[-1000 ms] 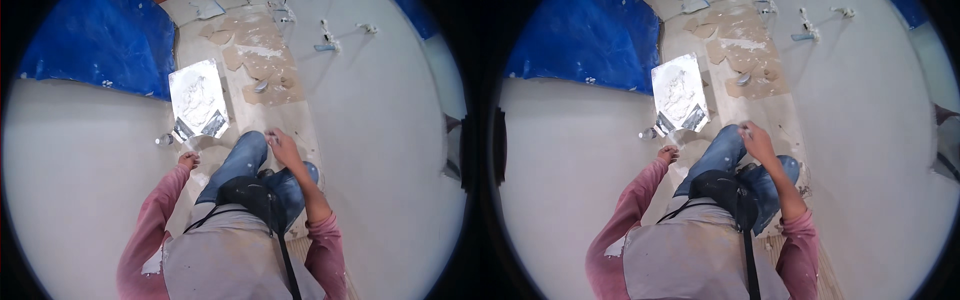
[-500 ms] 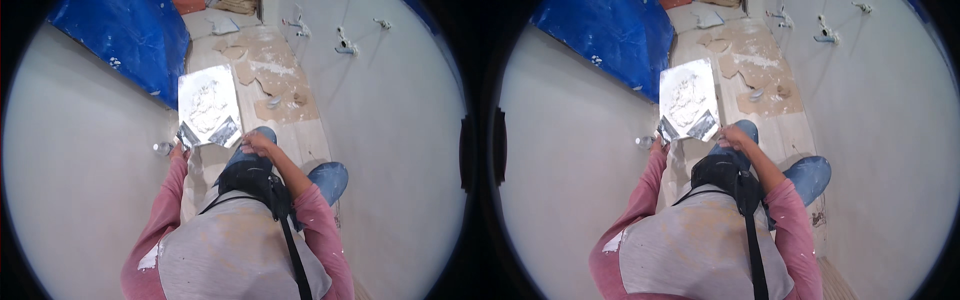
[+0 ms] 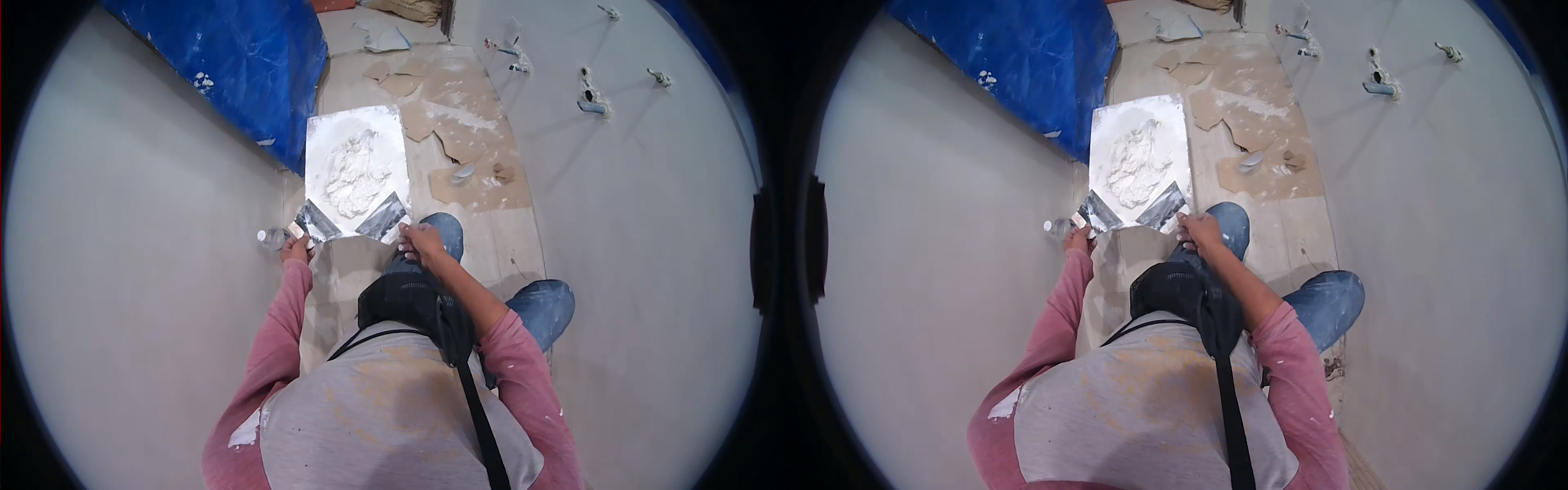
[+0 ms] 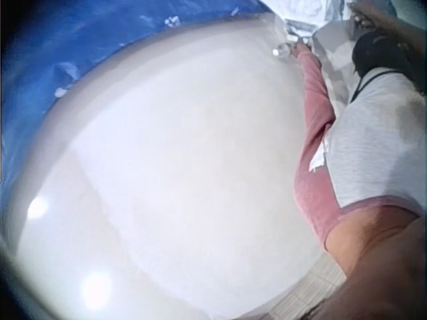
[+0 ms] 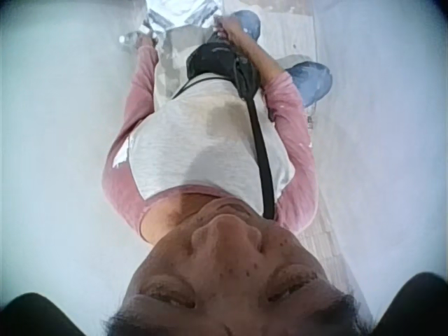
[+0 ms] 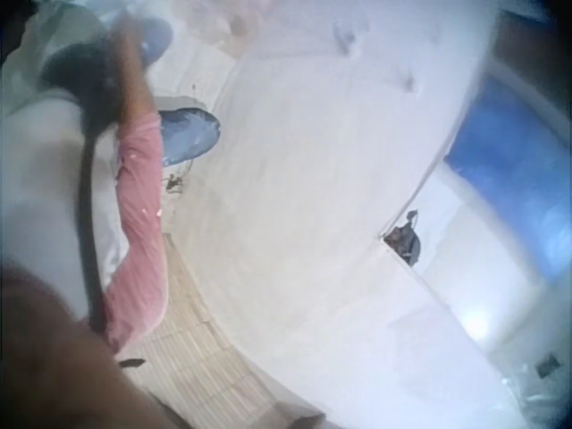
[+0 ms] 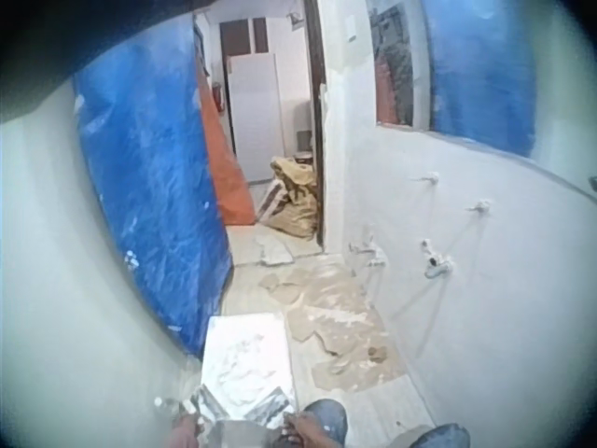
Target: The person loads joint compound onto putty knives, transfers it between the blades, and applies it onto the wall using a putty knife.
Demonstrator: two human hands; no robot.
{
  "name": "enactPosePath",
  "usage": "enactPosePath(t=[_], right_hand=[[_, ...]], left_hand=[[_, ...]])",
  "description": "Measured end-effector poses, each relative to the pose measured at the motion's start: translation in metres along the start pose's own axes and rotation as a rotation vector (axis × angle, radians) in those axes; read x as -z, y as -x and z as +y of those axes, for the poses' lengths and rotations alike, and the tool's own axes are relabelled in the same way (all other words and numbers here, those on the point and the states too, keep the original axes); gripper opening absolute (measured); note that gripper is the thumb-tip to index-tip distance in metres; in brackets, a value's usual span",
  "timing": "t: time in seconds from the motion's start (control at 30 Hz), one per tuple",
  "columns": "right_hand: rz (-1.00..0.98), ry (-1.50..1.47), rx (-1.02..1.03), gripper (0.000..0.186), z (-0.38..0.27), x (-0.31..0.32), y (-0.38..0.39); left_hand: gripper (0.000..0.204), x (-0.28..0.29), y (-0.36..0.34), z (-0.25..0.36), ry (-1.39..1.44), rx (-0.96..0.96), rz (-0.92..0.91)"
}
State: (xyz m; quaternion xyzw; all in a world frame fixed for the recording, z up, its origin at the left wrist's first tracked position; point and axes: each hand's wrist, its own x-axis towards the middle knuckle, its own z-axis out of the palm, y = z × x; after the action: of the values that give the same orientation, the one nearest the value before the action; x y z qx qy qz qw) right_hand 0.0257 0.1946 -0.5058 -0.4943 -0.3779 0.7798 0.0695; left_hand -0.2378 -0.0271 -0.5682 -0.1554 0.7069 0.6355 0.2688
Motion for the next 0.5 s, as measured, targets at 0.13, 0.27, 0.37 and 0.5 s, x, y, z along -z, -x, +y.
enactPosePath(t=[0.13, 0.27, 0.37, 0.5], right_hand=[[0.051, 0.264, 0.179, 0.031, 0.000, -0.001, -0.016], [0.103, 0.297, 0.192, 0.031, -0.001, -0.004, -0.030], [0.259, 0.302, 0.421, 0.030, 0.001, 0.015, -0.055], [0.323, 0.446, 0.458, 0.033, -0.034, 0.017, -0.071]], left_hand=[[0.030, -0.011, 0.023, 0.001, -0.002, -0.079, 0.012], [0.034, -0.009, 0.041, -0.001, -0.014, -0.096, -0.026], [0.030, -0.012, 0.040, -0.001, 0.086, -0.064, -0.094], [0.027, -0.006, 0.039, -0.004, 0.042, -0.039, -0.089]])
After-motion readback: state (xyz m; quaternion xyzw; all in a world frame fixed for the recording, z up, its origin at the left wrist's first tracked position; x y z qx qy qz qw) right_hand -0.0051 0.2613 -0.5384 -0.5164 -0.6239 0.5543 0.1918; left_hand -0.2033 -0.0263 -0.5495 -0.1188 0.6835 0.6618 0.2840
